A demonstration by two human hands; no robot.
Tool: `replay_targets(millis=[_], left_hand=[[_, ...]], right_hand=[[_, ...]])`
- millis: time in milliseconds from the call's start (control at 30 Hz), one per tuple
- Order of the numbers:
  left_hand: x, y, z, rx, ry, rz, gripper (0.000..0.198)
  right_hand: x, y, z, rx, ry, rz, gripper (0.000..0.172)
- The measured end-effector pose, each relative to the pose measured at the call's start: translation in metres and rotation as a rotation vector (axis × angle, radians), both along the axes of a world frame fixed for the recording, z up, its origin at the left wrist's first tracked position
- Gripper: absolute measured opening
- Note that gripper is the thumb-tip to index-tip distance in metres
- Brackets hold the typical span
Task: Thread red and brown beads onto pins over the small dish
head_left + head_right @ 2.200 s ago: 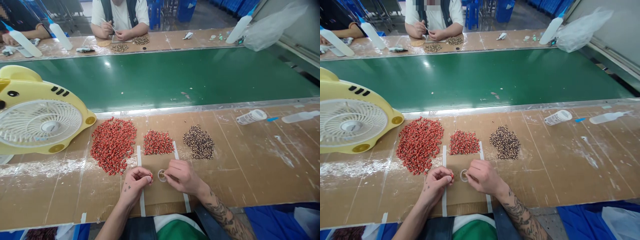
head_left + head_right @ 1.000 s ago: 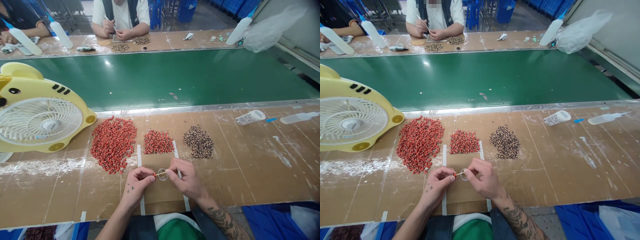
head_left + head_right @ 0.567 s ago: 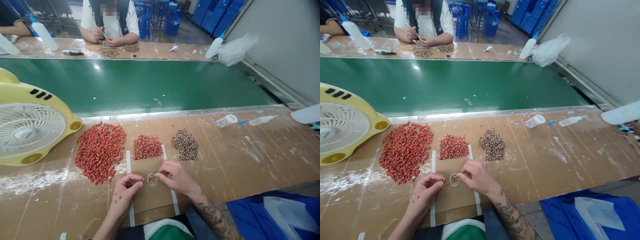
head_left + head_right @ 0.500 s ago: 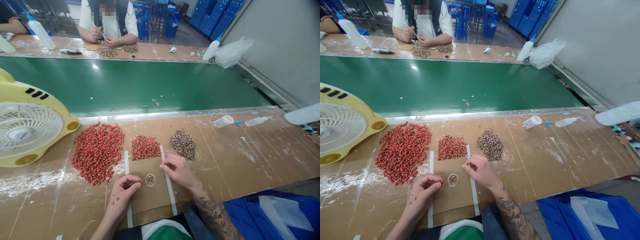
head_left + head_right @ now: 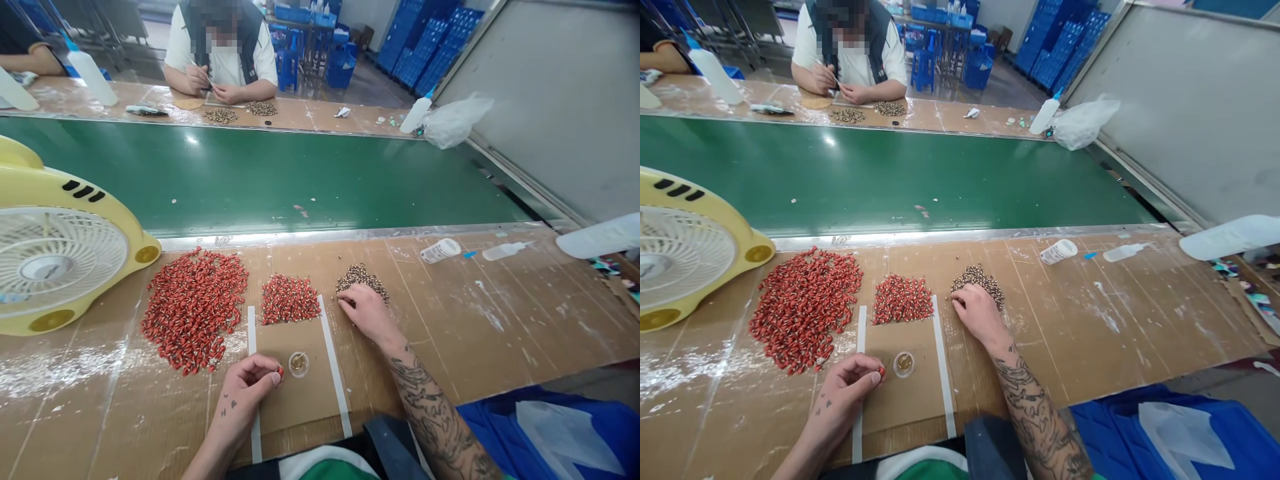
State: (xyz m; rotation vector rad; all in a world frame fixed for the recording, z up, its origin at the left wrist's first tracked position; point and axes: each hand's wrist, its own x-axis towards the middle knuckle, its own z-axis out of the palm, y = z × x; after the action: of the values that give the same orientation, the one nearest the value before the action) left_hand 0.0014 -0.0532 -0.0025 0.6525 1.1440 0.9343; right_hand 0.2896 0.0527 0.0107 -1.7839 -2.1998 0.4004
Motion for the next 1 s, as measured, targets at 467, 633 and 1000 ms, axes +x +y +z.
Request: replay_targets(millis=[467,633,1000], left_hand=[[0.011,0.008,0.023,0.080,0.087,0.041,0.007],[0.017,0.010,0.037,0.314,0.139,0.050,0.004],[0.015,0.001,0.039,0.525,0.309,0.020,0.011]], right_hand=[[-0.035,-0.040,0.029,-0.222,0.578,-0.024,0.010],[-0.077,-0.064,0.042,-0.222,0.753,0.179,0.007],[-0.090,-0.067,0.045,-0.269,0.880,0.218,0.007]])
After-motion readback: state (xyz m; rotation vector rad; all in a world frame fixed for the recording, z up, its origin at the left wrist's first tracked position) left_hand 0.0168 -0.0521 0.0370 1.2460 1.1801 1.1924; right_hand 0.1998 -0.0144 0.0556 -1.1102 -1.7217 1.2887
